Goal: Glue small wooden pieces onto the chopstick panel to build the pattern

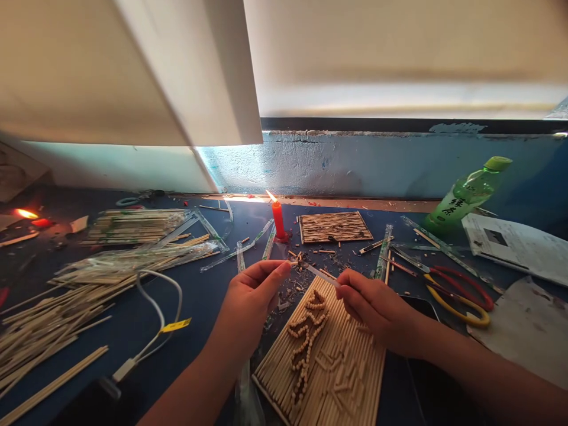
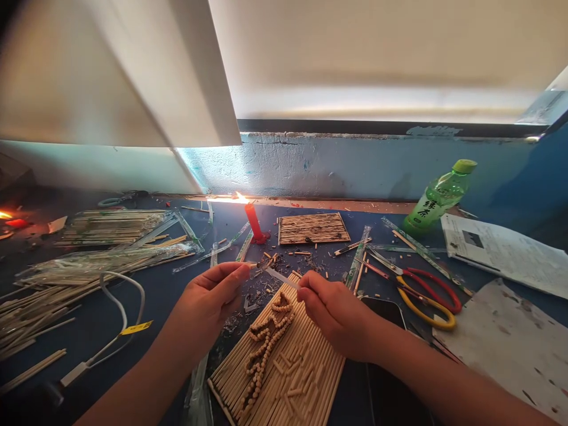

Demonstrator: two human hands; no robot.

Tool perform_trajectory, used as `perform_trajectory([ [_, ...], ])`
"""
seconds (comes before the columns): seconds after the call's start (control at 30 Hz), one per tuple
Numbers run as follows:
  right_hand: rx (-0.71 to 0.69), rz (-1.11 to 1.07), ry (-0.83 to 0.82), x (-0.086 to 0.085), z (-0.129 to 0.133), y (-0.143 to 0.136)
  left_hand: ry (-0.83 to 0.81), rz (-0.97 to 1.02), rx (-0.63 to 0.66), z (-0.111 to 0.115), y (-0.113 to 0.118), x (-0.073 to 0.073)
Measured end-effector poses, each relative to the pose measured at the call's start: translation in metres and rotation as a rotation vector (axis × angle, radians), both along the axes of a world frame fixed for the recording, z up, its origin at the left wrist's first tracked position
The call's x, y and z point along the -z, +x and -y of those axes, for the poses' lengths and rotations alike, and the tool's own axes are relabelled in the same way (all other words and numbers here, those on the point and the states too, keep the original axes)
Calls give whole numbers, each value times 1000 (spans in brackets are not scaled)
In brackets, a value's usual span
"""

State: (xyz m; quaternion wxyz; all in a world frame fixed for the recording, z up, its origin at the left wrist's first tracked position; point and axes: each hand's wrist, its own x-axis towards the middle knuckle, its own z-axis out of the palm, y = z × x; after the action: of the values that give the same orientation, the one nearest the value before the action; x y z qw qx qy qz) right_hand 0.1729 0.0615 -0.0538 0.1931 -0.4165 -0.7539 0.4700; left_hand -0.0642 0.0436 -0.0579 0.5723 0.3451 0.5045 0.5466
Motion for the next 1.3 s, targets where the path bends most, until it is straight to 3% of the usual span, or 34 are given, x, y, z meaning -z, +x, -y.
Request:
perform_trajectory([
  [0.2,24,30,10,1,-2,1,2,-18,28,0,1,-2],
  [0.43,156,-47,81,-1,-8,1,-12,-2,32,0,2,-3],
  [0.6,423,24,320,-8,-29,16,-22,36,30,-1,2,-3],
  [0.67,480,101,334,-9,-42,27,-26,36,33,-1,3,-4],
  [0.8,422,290,237,-5,-58,45,-58,-50,49,2,4,-7],
  [0.93,375,386,284,8,-62,46,-58,-222,75,4,7,-13],
  [1.07,416,420,290,15,-65,45,-38,-305,142,6,11,-19],
  [1.3,474,529,277,12,-69,60,-33,-373,151,8,15,-21],
])
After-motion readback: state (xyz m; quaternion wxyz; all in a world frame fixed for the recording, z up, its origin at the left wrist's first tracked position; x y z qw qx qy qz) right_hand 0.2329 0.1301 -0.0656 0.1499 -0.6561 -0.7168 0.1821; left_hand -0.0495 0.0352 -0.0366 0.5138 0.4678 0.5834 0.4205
